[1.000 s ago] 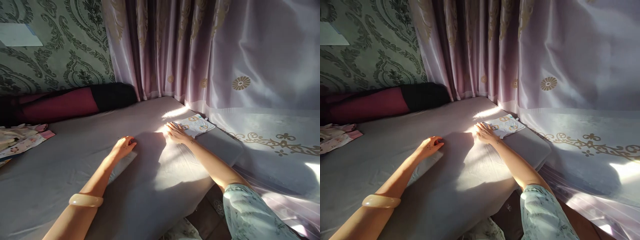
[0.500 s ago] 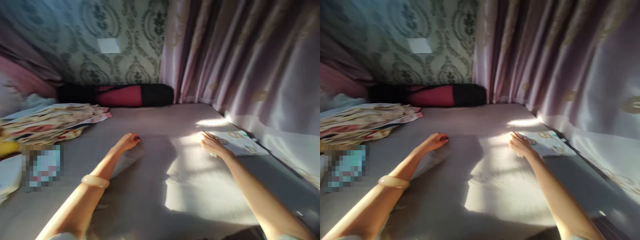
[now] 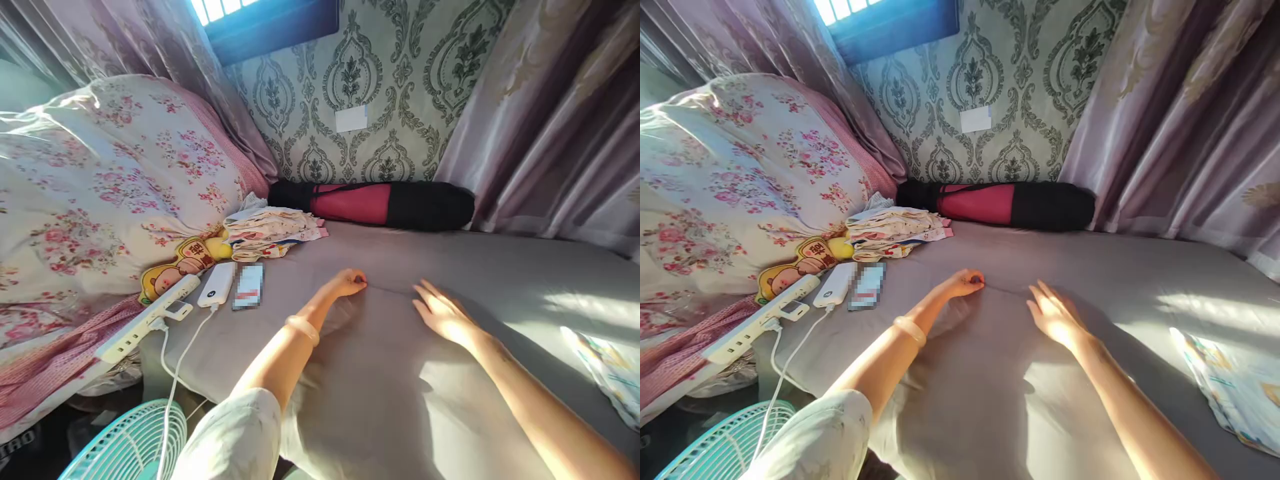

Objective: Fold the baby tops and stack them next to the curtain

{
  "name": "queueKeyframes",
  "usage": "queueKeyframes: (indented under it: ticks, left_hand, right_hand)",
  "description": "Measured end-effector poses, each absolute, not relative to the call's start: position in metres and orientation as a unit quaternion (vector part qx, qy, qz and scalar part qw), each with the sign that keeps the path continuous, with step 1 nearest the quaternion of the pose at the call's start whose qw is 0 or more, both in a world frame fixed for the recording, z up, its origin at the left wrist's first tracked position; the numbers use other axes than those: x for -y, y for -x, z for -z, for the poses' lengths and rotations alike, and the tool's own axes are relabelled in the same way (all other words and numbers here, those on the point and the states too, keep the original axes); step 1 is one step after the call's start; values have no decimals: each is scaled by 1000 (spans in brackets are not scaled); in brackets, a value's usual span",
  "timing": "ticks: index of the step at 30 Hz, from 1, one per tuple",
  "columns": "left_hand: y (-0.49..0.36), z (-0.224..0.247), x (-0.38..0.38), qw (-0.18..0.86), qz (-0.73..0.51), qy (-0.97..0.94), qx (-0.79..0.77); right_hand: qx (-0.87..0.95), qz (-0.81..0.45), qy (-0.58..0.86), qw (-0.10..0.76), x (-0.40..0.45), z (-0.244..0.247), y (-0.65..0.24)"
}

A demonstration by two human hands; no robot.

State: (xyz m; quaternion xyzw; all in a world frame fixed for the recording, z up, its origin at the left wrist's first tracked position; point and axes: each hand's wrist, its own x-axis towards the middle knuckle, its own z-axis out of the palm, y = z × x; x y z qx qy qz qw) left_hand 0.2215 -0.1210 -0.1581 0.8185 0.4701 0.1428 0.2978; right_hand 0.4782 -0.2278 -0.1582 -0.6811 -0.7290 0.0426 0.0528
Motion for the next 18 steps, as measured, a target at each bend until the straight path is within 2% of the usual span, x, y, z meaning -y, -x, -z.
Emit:
queueKeyframes:
  ticks: [5,7,10,12,18]
  left_hand:
    - [-195,150,113,471,-209,-723,-460]
    - [-175,140,108,492,-244,-681,-484]
    - [-135,121,94,425,-345,-636,-544]
    - [-105,105,81,307,-422,-591,-614]
    - [-16,60,49,135,-481,-517,-695]
  right_hand:
    - [766,-76,637,51,217,152,-409]
    - [769,-70,633,51,218,154,-395]
    - [769,-52,635,50,220,161,-389]
    - [770,-44,634,51,222,164,-389]
    - [767,-21,638,67,223,171,-388]
